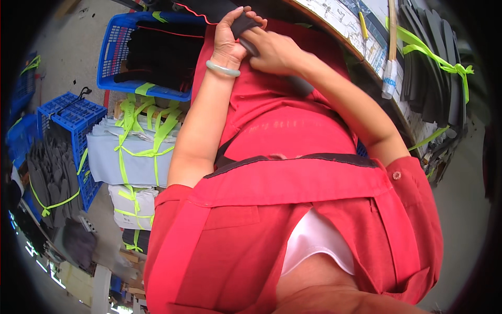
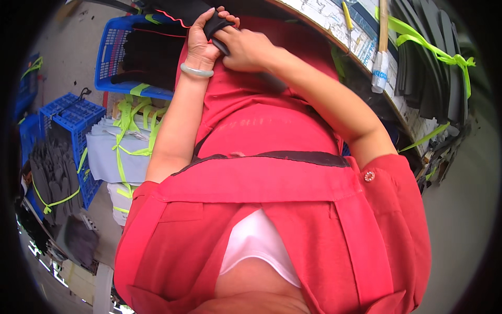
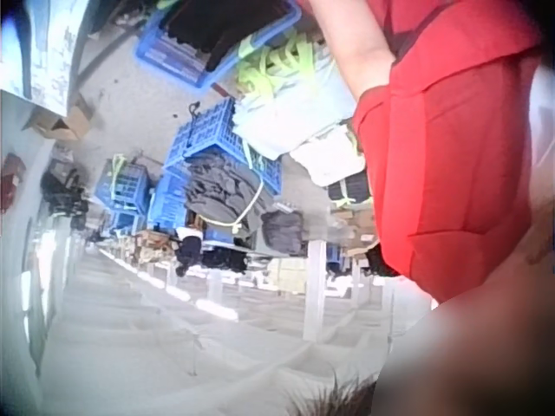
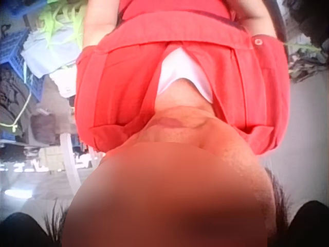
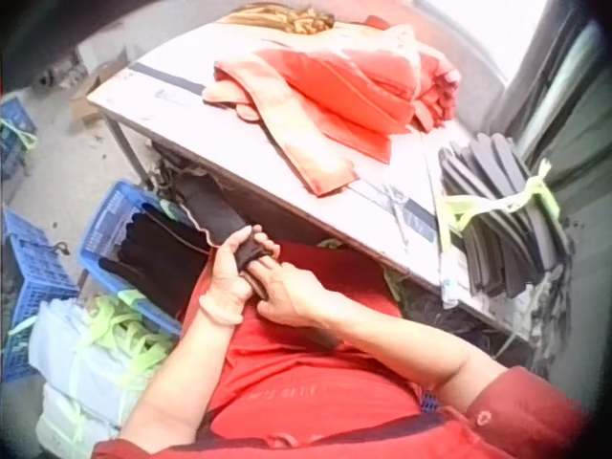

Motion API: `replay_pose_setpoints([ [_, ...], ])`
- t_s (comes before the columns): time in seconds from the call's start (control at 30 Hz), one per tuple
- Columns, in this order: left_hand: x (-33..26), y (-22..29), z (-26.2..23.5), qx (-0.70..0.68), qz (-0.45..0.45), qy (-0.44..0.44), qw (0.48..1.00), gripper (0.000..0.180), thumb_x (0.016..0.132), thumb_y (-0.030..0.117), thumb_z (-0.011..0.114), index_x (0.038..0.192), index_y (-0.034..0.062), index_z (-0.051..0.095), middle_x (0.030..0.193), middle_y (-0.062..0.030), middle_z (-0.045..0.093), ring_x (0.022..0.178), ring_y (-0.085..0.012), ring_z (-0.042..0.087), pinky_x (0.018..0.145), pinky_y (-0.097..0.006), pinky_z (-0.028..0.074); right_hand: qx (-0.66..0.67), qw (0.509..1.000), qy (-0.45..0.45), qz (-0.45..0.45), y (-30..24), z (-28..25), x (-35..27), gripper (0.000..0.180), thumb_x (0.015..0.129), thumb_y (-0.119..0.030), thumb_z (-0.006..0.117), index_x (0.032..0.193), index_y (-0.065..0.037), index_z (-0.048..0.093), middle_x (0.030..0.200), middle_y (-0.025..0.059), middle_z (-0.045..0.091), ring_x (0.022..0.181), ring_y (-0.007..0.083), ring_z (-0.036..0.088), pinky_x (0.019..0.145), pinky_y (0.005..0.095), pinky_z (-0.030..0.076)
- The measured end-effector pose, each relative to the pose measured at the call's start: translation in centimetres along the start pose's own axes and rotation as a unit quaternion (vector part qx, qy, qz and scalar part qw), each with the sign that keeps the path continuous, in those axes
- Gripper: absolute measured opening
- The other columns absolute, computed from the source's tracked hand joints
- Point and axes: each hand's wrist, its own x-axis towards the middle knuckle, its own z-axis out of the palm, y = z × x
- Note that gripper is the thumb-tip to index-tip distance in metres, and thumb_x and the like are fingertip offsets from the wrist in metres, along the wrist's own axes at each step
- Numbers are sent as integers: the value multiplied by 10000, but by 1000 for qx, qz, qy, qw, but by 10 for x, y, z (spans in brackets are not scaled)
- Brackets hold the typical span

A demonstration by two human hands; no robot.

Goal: Hand-sewing foam padding onto black straps at a manufacturing workbench.

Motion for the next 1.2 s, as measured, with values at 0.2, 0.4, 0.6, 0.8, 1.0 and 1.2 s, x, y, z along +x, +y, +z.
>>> replay_pose_setpoints([
  [0.2,-1,-2,8,-65,0,-66,996,158,910,168,573,909,15,615,808,-102,643,797,-253,630,886,-407,510,-22,997,75,5,0,7,4,601,725,-95,582,1310,-165,466,1282,94,546,937,359,641,749,464,528],
  [0.4,-11,-5,28,-4,23,20,1000,329,933,321,578,1016,4,598,953,-118,667,982,-309,641,921,-439,503,-3,999,51,-14,14,12,-10,602,703,-77,579,1291,-158,478,1309,82,520,971,349,630,752,457,526],
  [0.6,-1,10,-5,-79,13,-33,996,255,866,161,648,1004,-17,528,864,-95,580,858,-209,590,961,-460,435,-63,998,-18,14,-5,5,30,479,708,-114,575,1184,-111,521,1180,92,593,946,347,637,761,455,532],
  [0.8,-2,1,2,-24,-15,-18,999,301,876,184,643,1040,-36,520,871,-112,579,853,-258,576,967,-449,434,-46,996,71,-10,6,13,-27,646,707,-112,590,1333,-172,445,1321,65,492,944,346,640,732,461,537],
  [1.0,-7,-10,25,13,-26,-39,999,287,917,253,596,1032,-7,561,923,-113,635,919,-282,617,933,-443,478,-65,995,67,34,3,8,17,581,762,-96,547,1330,-179,455,1321,63,502,1020,307,624,751,438,548],
  [1.2,-19,1,23,16,19,10,1000,214,928,236,585,987,31,600,859,-86,648,841,-242,637,855,-414,528,-75,997,26,-4,3,9,-18,593,738,-80,574,1316,-154,467,1275,77,526,954,325,623,755,440,547],
])
